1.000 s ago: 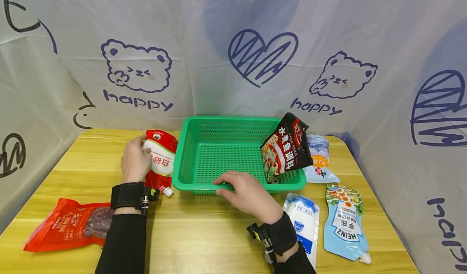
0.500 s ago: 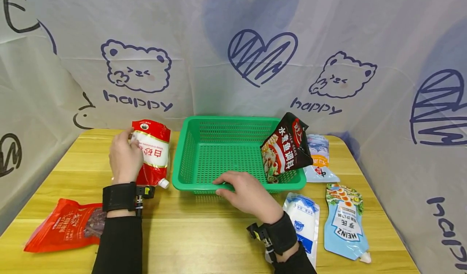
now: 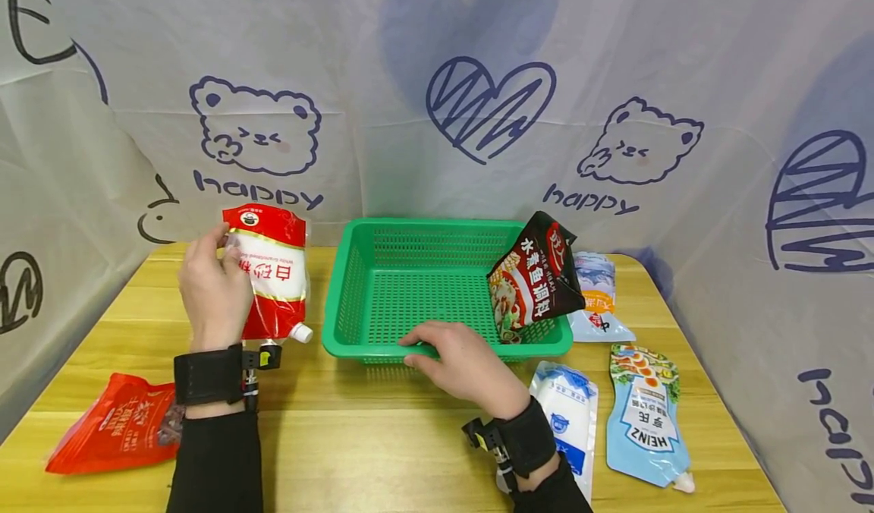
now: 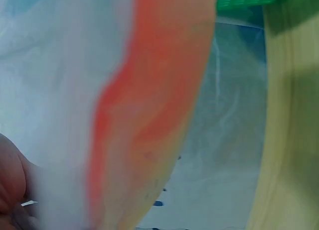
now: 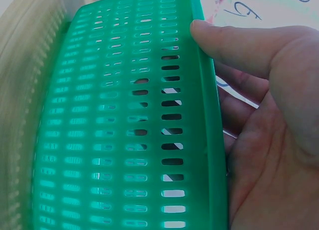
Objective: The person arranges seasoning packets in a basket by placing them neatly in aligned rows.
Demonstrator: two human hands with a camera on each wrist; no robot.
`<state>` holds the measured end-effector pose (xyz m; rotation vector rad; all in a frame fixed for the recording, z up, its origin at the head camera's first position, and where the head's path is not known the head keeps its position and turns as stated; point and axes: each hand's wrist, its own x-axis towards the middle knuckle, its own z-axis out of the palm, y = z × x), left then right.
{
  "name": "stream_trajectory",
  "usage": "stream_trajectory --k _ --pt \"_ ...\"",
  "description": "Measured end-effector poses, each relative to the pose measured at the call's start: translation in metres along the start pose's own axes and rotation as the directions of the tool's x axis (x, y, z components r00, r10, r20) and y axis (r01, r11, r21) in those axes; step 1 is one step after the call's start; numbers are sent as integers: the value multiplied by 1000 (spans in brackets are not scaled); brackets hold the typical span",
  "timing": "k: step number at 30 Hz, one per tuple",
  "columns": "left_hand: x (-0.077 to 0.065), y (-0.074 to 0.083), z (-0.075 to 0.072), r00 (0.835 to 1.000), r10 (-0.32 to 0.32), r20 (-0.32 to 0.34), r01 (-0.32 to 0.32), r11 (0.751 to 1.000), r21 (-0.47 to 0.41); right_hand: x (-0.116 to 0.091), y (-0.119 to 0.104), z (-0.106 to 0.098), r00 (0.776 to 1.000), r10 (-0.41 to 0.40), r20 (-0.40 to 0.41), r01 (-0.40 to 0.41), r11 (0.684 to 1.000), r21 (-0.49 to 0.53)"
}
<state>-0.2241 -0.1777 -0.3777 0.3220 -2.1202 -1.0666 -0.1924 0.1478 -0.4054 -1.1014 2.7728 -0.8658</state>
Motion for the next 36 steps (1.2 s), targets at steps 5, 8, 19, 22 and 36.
stream_trajectory --k 5,8,19,22,36 --pt "-1 10 -8 999 19 -39 -21 999 -40 0 0 0 1000 1 2 -1 1000 -2" --pt "-2 16 -12 998 28 -54 -32 997 -74 0 0 0 1000 1 1 -1 1000 1" --pt "-13 39 -8 989 132 -71 -143 974 -177 -1 -1 1 1000 11 -8 -11 1000 -17" --pt "-17 45 -2 983 171 -70 -182 961 -206 0 -2 0 1000 12 -10 -12 1000 -13" --pt "-36 71 15 948 319 -20 -310 905 -292 1 0 -5 970 38 -241 -7 992 128"
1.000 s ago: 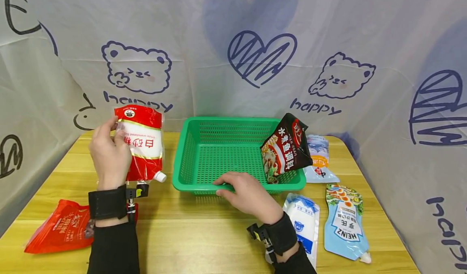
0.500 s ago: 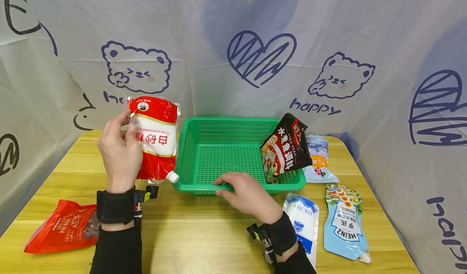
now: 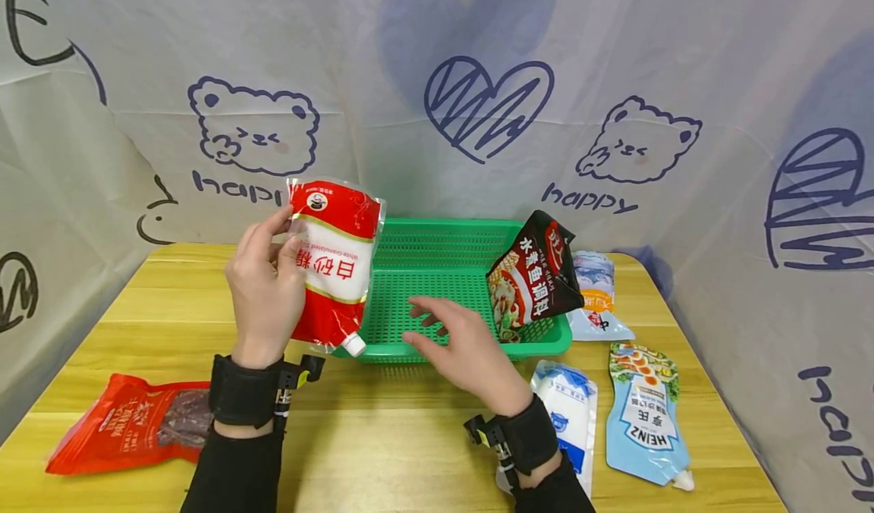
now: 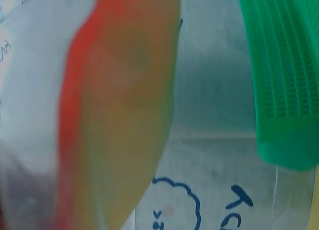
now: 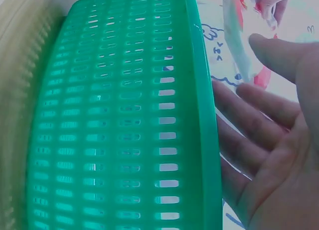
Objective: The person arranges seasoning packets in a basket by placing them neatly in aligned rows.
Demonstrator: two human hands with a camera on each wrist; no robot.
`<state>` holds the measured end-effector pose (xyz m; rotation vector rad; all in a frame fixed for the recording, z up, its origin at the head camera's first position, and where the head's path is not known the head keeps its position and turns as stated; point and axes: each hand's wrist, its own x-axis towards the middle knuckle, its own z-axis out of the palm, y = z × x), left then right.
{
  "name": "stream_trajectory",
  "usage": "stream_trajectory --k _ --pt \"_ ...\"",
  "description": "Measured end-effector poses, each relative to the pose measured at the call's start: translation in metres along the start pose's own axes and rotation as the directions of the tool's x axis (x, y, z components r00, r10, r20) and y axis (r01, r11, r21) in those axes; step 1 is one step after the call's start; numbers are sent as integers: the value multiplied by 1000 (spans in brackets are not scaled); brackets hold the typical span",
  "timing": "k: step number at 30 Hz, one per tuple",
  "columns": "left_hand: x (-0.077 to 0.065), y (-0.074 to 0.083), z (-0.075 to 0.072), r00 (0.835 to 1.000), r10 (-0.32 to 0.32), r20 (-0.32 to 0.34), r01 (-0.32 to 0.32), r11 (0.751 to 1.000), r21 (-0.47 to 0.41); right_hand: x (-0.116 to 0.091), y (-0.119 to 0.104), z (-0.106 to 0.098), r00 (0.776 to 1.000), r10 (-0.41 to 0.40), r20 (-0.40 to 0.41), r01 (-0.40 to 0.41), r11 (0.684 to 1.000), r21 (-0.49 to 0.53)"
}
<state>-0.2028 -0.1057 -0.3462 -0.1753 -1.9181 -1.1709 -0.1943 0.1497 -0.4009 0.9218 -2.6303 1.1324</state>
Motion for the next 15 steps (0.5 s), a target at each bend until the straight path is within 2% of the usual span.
stream_trajectory --k 5,10,15 --pt "-4 9 7 999 36 28 -35 999 -18 1 0 -1 994 35 -102 -30 998 58" --pt "-9 15 15 996 69 61 -65 997 -52 1 0 -3 977 71 -199 -54 994 91" --pt "-15 22 23 989 122 85 -114 989 -93 1 -1 -4 959 128 -251 -99 987 126"
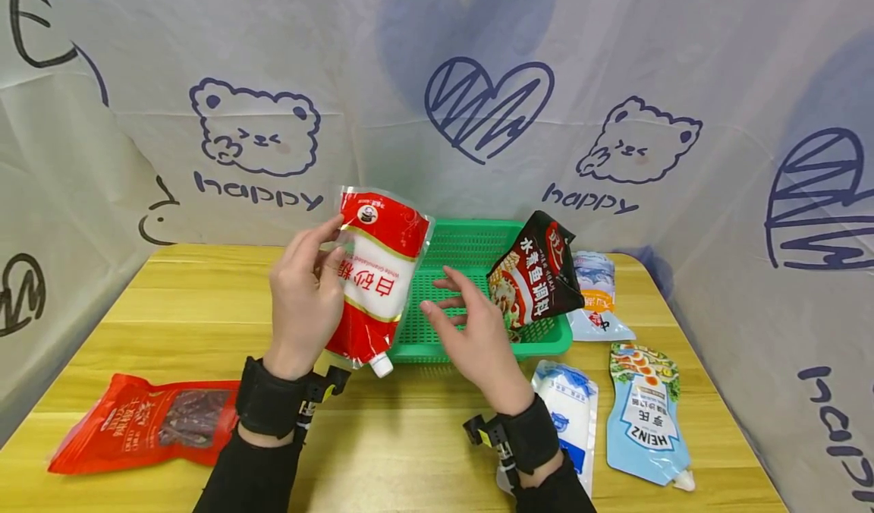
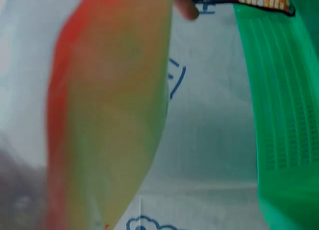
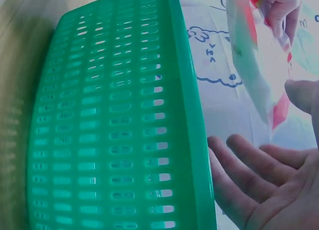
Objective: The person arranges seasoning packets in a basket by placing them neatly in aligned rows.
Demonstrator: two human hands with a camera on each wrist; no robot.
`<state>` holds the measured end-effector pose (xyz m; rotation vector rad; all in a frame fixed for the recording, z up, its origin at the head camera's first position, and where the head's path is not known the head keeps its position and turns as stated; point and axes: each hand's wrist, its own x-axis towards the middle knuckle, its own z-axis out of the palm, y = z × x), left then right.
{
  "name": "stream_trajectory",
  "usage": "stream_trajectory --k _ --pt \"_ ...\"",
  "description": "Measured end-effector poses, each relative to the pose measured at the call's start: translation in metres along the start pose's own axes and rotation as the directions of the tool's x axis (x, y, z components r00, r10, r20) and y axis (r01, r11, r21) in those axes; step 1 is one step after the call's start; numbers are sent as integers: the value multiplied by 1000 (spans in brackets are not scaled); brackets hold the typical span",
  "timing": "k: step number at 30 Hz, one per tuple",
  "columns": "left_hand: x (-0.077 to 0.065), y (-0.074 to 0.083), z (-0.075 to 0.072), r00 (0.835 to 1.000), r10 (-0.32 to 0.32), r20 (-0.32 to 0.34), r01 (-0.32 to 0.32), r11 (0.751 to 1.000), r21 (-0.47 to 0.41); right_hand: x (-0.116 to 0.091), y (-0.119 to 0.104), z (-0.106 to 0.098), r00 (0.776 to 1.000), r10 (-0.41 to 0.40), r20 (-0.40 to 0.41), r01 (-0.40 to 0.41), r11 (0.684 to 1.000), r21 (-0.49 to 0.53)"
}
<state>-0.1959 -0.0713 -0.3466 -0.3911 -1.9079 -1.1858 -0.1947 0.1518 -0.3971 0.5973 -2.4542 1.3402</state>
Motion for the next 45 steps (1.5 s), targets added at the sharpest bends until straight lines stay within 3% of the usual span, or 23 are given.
stream_trajectory --k 7,13,18,24,33,45 --pt "-7 10 12 997 38 71 -37 999 -24 2 0 -3 996 81 -20 -76 981 178" --pt "-11 15 18 990 64 127 -60 997 -40 3 -2 -7 985 164 -49 -132 910 392" --pt "-12 17 21 982 86 167 -76 995 -65 4 0 -10 981 180 -70 -125 870 477" --pt "-13 18 22 975 110 193 -100 993 -63 6 0 -12 974 215 -71 -147 840 523" --pt "-17 18 27 965 120 234 -117 993 -27 4 -2 -12 956 275 -97 -181 819 544" --pt "-15 16 25 957 101 273 -108 994 9 3 -4 -12 937 294 -189 -133 799 587"
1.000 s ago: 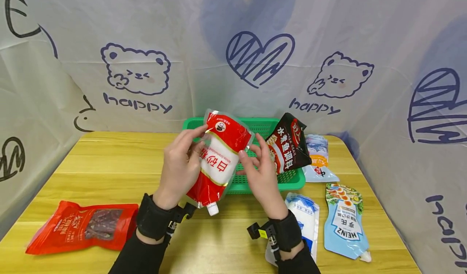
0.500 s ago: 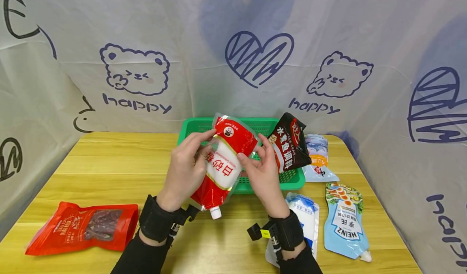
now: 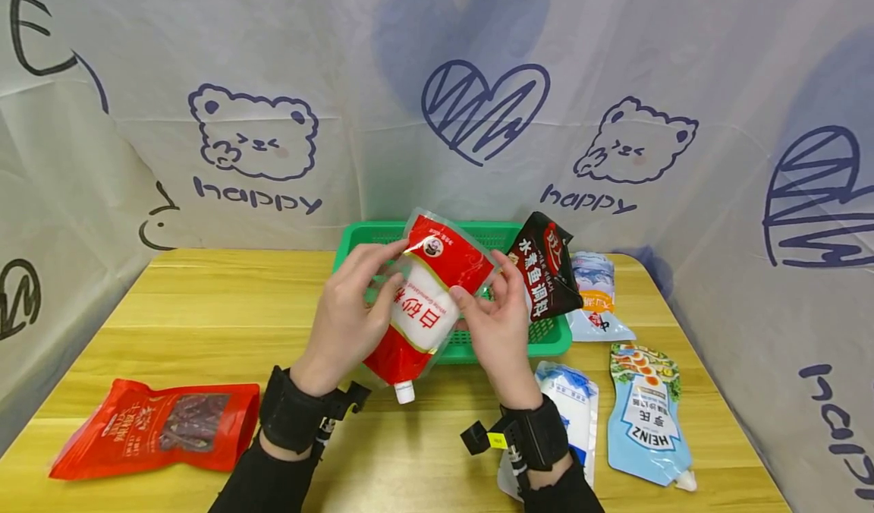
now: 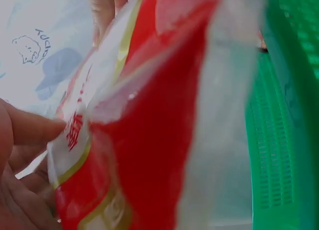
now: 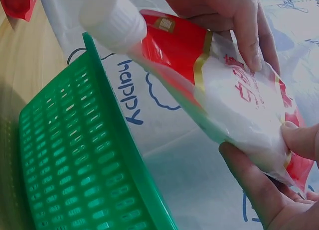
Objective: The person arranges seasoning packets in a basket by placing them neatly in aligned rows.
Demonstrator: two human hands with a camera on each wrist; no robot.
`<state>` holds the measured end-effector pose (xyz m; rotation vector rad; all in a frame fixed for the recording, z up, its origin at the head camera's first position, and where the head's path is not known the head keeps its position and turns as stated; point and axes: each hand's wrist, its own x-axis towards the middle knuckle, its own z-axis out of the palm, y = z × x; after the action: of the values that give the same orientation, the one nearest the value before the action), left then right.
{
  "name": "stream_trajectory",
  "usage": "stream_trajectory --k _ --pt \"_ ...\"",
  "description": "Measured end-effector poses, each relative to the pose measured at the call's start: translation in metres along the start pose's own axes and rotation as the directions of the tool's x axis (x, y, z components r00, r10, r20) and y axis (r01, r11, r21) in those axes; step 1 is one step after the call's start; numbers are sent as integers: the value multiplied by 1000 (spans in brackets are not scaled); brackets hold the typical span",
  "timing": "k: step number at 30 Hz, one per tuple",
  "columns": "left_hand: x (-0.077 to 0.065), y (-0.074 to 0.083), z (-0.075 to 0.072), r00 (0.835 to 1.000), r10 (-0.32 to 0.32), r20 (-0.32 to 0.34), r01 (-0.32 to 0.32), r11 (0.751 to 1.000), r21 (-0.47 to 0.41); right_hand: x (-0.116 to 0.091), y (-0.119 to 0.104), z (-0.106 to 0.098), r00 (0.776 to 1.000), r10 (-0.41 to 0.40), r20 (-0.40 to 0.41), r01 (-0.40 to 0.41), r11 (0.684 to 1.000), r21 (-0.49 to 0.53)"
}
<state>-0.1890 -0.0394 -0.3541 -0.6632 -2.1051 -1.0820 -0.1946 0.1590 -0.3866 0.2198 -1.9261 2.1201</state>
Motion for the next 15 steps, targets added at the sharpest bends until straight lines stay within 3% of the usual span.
stream_trajectory --k 4,9,15 --pt "1 -3 -1 1000 -24 -8 24 999 24 0 -1 -2 998 -8 -67 9 1000 16" --pt "2 -7 -3 994 -102 -33 103 994 40 0 -4 -5 992 -15 -125 24 997 67" --pt "0 -9 -6 965 -263 -8 263 963 62 0 -6 -6 988 -26 -150 46 991 127"
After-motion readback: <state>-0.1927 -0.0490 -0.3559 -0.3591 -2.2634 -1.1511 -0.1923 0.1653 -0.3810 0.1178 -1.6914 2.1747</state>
